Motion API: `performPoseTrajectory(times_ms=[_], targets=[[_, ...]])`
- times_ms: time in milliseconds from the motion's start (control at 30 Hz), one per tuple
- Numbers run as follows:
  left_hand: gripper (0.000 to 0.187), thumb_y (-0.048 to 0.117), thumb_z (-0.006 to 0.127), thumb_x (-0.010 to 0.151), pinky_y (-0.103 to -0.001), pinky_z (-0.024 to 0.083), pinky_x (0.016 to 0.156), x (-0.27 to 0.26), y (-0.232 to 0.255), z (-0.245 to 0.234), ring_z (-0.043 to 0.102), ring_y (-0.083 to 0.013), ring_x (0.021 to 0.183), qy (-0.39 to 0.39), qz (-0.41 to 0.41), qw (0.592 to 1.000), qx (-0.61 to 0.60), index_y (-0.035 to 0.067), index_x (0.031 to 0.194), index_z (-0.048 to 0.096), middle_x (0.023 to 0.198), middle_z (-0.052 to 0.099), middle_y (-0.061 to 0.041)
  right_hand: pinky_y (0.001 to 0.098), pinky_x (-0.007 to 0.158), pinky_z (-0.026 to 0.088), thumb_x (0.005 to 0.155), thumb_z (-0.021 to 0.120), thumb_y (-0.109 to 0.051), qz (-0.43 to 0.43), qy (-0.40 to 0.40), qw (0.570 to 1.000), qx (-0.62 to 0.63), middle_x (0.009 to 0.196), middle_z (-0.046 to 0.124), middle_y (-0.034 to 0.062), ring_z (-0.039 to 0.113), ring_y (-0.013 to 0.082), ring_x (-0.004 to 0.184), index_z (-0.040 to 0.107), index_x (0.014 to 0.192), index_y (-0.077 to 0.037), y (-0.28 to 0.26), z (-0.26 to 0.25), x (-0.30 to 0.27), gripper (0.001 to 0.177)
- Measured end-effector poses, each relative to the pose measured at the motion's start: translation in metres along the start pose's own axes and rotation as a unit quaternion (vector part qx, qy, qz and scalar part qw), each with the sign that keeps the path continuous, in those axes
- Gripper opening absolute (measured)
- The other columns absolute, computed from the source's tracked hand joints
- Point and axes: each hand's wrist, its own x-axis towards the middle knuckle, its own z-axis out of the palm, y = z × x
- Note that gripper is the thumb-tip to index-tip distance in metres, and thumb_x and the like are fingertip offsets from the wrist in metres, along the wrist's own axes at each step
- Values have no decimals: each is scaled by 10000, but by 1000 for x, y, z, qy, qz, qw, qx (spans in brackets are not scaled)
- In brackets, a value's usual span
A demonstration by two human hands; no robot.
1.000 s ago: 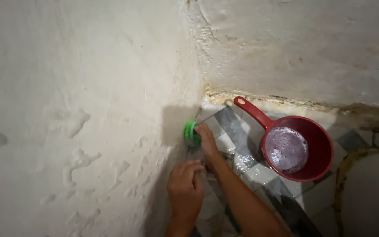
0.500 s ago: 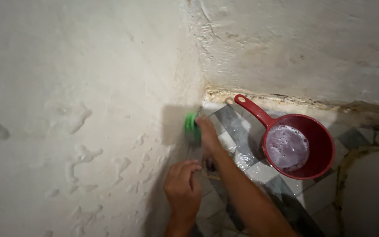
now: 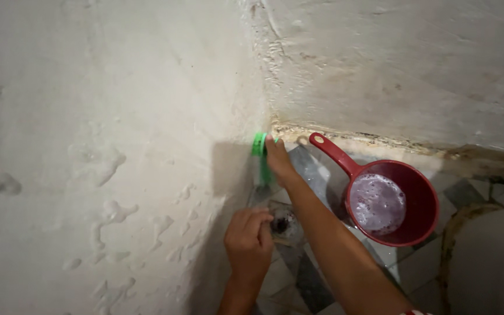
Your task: The person scrubs a white textured wall in a bathroom using a green brush and soapy water from a red bucket. They repeatedly dip the brush into the bucket and scrub the wall surface near the floor and corner.
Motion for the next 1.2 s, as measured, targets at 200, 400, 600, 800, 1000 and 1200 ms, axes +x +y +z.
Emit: performPoseTrajectory(times_ms=[200,400,600,800,1000,1200], targets=[[152,-67,642,767,-401,567,813,-15,-11,-8,711,-317,926,-15,-14,1000,18,40,868,682,965,743,-120,458,844,537,1030,603,-319,-84,39,986,-138,1068,729,301,674,304,899,649,1161,124,73,-14,35,465],[153,-52,655,797,-418,557,875,-21,-20,-1,704,-331,967,-50,3,999,10,38,917,684,1000,730,-130,337,896,545,1046,428,-227,-16,-1,1000,4,1257,653,96,650,185,1069,455,1468,-108,128,0,-122,439],[198,-78,611,778,-411,570,884,-20,-35,1,714,-330,974,-65,-36,997,1,38,919,688,1001,739,-128,359,700,524,1049,484,-245,-101,79,991,-29,962,624,148,617,217,809,353,1554,-88,113,43,-160,544],[183,-54,658,805,-431,553,903,-29,-48,4,698,-350,1003,-88,-16,996,-3,44,955,695,1045,729,-143,405,609,479,1084,388,-204,-107,134,966,-194,796,629,159,607,252,662,264,1617,-176,65,14,-24,548],[253,-84,617,746,-426,569,875,-23,-51,-8,705,-350,994,-103,-43,994,-18,39,953,693,1047,734,-143,400,616,494,1044,362,-105,-100,131,972,-167,813,609,155,591,240,683,206,1645,-217,62,25,-25,631],[282,-71,639,733,-446,555,894,-23,-44,10,691,-355,1026,-132,11,991,-31,33,992,680,1086,726,-147,382,598,490,1027,359,-51,-90,123,979,-134,817,606,130,589,223,677,225,1636,-199,80,31,-112,640]])
